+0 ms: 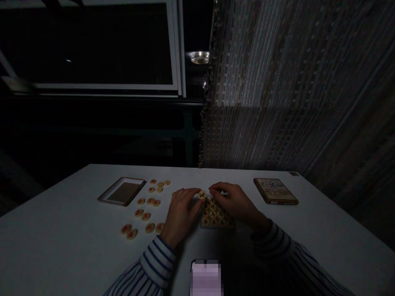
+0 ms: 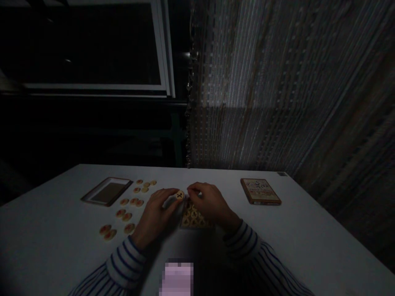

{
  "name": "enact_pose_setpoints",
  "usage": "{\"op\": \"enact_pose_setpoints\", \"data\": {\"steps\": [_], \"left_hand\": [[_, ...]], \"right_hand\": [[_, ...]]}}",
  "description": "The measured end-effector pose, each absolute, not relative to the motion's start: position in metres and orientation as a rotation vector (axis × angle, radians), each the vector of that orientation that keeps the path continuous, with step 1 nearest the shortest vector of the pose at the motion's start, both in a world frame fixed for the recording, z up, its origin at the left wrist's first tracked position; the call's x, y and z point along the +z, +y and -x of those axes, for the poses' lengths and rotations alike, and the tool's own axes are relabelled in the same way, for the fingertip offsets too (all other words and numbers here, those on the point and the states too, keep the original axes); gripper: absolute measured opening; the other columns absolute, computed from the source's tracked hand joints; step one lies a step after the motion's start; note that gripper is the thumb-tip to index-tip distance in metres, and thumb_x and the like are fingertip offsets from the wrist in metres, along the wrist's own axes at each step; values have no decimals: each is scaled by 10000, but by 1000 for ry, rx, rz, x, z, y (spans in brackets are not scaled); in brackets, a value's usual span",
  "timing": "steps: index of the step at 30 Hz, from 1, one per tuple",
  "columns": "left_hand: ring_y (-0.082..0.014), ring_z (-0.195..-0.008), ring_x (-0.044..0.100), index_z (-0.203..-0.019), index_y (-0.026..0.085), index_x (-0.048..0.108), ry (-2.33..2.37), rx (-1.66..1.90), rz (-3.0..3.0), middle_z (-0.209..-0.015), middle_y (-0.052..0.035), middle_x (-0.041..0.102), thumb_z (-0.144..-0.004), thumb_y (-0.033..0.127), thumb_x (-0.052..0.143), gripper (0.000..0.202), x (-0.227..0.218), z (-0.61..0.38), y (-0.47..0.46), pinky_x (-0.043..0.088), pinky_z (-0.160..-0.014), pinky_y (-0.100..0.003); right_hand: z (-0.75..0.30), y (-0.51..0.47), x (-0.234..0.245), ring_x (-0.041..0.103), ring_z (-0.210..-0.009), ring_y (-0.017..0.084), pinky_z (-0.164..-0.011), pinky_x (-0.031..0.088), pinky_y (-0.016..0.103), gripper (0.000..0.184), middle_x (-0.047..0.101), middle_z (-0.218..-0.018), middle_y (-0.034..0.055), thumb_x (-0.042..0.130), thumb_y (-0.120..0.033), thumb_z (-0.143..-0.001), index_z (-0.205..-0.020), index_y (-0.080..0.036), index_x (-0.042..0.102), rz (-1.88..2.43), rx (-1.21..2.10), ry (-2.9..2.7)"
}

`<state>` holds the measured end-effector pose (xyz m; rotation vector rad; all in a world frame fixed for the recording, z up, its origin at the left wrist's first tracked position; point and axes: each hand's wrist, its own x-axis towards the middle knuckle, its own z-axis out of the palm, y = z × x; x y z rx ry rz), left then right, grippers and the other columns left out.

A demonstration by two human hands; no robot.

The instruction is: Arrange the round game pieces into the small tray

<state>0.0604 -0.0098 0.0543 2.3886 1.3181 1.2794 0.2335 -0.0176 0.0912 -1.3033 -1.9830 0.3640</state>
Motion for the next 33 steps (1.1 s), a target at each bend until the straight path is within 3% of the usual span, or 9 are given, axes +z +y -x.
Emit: {"op": "enact_pose_setpoints", "data": {"steps": [14,33], "left_hand": [[-166,-829,589,-961,223,588,1305,1182,-2057,-898,-18,651,-750,313,533,236,25,-73,-18,434,-796,-329],[-170,-887,567,-1022,222,572,1200,1245,-2059,-954,-45,627,-771,288,509,267,21,-74,-19,452,-799,-331]], "right_hand": [[-237,-14,89,581,-754,142,-687,424,248,202,655,-804,16,454,-256,-778,-849,-200,634,1369,422,-2100],[-232,-12,79,610,-721,132,-657,452,230,165,665,-784,18,492,-241,-756,-827,-179,628,1313,719,-2052]]}}
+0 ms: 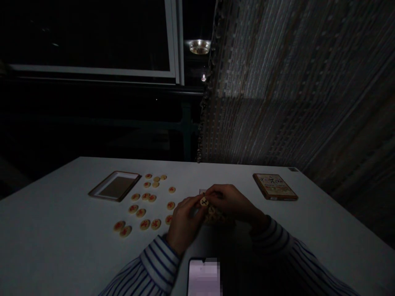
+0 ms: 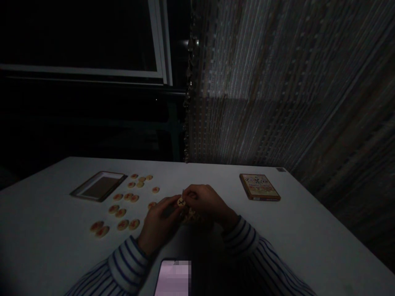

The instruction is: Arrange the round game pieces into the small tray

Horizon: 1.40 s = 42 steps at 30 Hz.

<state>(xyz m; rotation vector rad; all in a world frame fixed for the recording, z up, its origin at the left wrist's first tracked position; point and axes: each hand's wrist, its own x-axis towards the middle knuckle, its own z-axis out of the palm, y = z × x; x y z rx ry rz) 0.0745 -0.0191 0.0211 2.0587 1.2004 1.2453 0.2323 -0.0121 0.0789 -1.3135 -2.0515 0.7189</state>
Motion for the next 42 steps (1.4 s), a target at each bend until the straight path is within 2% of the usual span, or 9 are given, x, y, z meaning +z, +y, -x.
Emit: {"op": "enact_pose_setpoints", "data": {"steps": [10,14,20,35,42], "left_hand": [[-153,-862,592,-1010,202,579,1166,1280,-1820,-943,-27,649,-701,230,583,310,25,-75,-21,477,-789,-299],[-145,-765,622,-1000,154,572,1101,1262,-1554,-871,-46,674,-670,215,607,337,28,-79,-21,505,-721,-278],[-157,-771,635,-966,117,563,968,1255,-1233,-838,-72,685,-661,220,621,327,31,-82,-23,511,-718,-271],[-163,-755,626,-870,121,601,957,1281,-1184,-817,-81,678,-657,245,624,248,32,-80,-21,500,-705,-279],[-144,-729,626,-864,121,605,973,1290,-1172,-781,-63,680,-650,243,634,248,31,-79,-21,496,-690,-247]], "right_hand": [[-233,-11,76,604,-727,134,-665,451,240,167,662,-779,20,491,-240,-749,-813,-172,630,1303,725,-1974],[-233,-9,75,599,-734,132,-661,447,239,173,660,-786,20,495,-246,-745,-829,-172,627,1300,704,-1950],[-231,-9,74,593,-736,128,-668,446,237,169,652,-786,21,491,-245,-751,-822,-169,624,1273,711,-1929],[-231,-9,71,593,-736,129,-670,451,246,159,651,-794,22,511,-245,-743,-833,-177,623,1252,794,-1932],[-232,-10,75,592,-740,131,-680,450,253,170,651,-799,29,502,-247,-751,-841,-176,627,1264,773,-1965]]}}
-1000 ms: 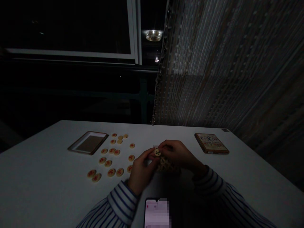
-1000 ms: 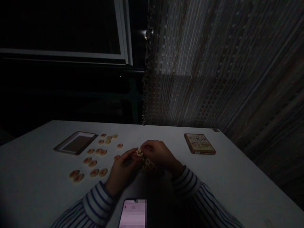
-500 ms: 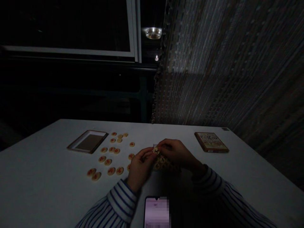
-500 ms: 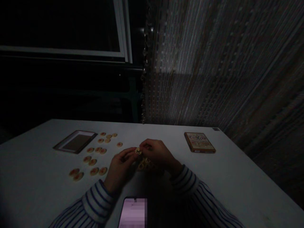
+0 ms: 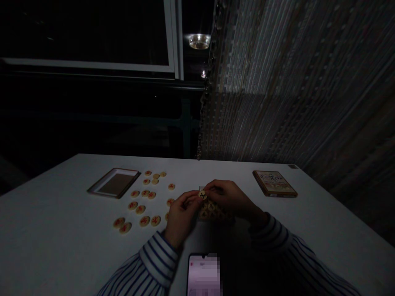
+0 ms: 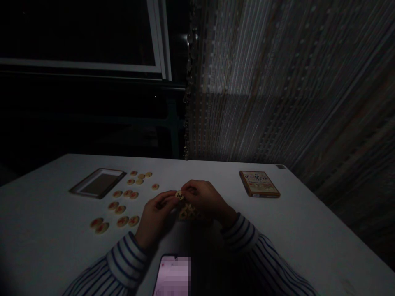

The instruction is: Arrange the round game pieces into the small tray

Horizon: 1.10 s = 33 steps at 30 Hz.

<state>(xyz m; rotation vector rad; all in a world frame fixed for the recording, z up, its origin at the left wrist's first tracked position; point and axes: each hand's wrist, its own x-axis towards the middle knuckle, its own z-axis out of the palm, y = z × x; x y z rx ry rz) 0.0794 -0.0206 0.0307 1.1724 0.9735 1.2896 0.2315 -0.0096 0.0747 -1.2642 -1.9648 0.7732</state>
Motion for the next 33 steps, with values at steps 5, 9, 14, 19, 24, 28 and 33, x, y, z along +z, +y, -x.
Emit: {"op": "enact_pose_setpoints", "data": {"steps": [5,9,14,19,24,28,33], "left_hand": [[-150,-741,627,-860,118,623,998,1281,-1209,-803,-71,684,-654,251,630,246,34,-79,-21,500,-691,-247],[-158,-745,630,-872,128,635,1014,1283,-1236,-811,-69,687,-662,268,619,252,33,-79,-21,503,-695,-258],[-166,-804,622,-902,139,644,1031,1274,-1291,-870,-74,681,-689,286,593,264,30,-78,-20,492,-742,-273],[-180,-834,614,-922,146,650,1054,1271,-1356,-893,-73,678,-702,300,581,277,29,-76,-19,483,-773,-296],[-176,-837,612,-935,150,650,1085,1275,-1434,-903,-71,677,-719,295,564,274,30,-76,-20,476,-785,-294],[-176,-817,614,-919,167,659,1109,1278,-1515,-876,-63,682,-722,285,555,252,33,-75,-21,480,-764,-294],[-169,-830,608,-913,187,663,1080,1297,-1550,-888,-56,678,-732,271,542,234,32,-74,-20,466,-777,-284]], "right_hand": [[-232,-10,74,591,-754,141,-674,447,255,184,651,-813,31,515,-282,-749,-857,-180,624,1273,788,-1977],[-233,-10,72,599,-744,140,-657,451,243,189,651,-800,26,515,-297,-751,-857,-180,619,1261,817,-1951],[-233,-9,72,598,-735,135,-668,449,248,174,652,-795,22,505,-265,-750,-844,-184,626,1269,779,-1966],[-233,-10,74,591,-754,134,-679,447,246,191,652,-811,28,490,-274,-760,-849,-180,631,1262,759,-1974],[-234,-9,74,579,-754,128,-688,445,249,190,648,-826,23,494,-255,-760,-869,-188,633,1247,732,-2012],[-234,-9,74,580,-749,130,-684,450,249,200,650,-831,31,501,-266,-758,-882,-180,632,1252,746,-2034],[-234,-10,76,590,-750,132,-690,451,251,207,654,-850,33,504,-245,-751,-901,-177,629,1239,789,-2046]]}}
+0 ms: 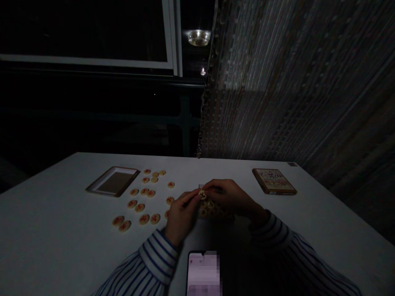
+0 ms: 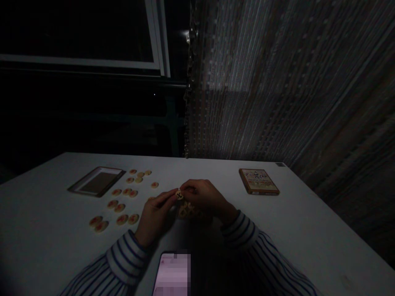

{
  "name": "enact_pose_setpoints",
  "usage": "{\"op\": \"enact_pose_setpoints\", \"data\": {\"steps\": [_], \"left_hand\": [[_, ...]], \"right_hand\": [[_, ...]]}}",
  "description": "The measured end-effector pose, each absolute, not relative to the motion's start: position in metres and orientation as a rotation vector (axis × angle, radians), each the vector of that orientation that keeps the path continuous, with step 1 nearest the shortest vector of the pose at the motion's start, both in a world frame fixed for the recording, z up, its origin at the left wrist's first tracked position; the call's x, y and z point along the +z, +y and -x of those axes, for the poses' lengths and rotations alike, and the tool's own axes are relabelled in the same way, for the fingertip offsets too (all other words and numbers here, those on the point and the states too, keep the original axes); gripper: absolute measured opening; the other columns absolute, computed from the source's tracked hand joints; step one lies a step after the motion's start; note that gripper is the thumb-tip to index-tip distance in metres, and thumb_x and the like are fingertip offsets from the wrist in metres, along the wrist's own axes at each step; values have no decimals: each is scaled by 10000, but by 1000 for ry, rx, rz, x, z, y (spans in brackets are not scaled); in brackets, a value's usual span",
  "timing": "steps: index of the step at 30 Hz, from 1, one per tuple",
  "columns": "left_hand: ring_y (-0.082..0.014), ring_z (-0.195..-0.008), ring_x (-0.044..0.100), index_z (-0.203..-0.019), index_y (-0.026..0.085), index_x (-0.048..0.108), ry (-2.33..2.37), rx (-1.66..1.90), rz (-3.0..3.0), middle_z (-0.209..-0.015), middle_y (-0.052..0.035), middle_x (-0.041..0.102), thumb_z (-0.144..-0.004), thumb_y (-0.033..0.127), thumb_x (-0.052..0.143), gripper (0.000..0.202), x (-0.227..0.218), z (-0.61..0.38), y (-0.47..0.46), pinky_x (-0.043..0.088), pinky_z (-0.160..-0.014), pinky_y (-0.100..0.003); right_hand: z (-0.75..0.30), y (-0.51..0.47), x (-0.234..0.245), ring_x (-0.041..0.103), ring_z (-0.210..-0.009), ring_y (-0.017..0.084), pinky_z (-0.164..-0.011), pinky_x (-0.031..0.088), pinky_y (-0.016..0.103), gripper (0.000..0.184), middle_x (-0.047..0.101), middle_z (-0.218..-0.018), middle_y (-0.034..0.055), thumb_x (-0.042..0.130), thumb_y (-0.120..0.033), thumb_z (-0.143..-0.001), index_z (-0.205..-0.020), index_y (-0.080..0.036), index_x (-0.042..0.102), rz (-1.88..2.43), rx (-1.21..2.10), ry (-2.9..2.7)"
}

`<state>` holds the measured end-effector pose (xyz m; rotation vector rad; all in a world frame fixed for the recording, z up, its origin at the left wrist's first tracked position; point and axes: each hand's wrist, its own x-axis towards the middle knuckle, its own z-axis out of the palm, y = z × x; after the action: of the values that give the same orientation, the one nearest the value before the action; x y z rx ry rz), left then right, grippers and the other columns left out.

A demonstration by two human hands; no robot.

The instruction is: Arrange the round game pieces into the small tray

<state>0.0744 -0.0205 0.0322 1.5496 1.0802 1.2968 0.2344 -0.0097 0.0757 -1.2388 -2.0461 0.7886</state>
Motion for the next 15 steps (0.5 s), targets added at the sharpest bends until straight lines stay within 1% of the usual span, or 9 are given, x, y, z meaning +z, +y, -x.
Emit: {"op": "enact_pose_setpoints", "data": {"steps": [7,11,15], "left_hand": [[-161,-848,600,-915,192,662,1041,1307,-1550,-902,-48,670,-742,270,536,229,29,-74,-19,454,-781,-262],[-166,-842,603,-913,188,662,1089,1296,-1543,-891,-50,675,-741,275,537,230,31,-74,-20,457,-786,-272],[-178,-874,600,-908,172,661,1099,1311,-1456,-902,-54,677,-721,287,555,243,35,-76,-21,457,-812,-290]], "right_hand": [[-234,-9,75,593,-778,139,-714,449,257,194,655,-852,27,516,-227,-741,-890,-184,631,1245,779,-2063],[-234,-9,74,592,-764,135,-702,452,255,193,654,-843,32,517,-234,-743,-888,-175,629,1231,785,-2053],[-234,-9,73,591,-748,132,-684,456,257,193,651,-830,35,512,-250,-747,-879,-169,628,1235,816,-2010]]}}
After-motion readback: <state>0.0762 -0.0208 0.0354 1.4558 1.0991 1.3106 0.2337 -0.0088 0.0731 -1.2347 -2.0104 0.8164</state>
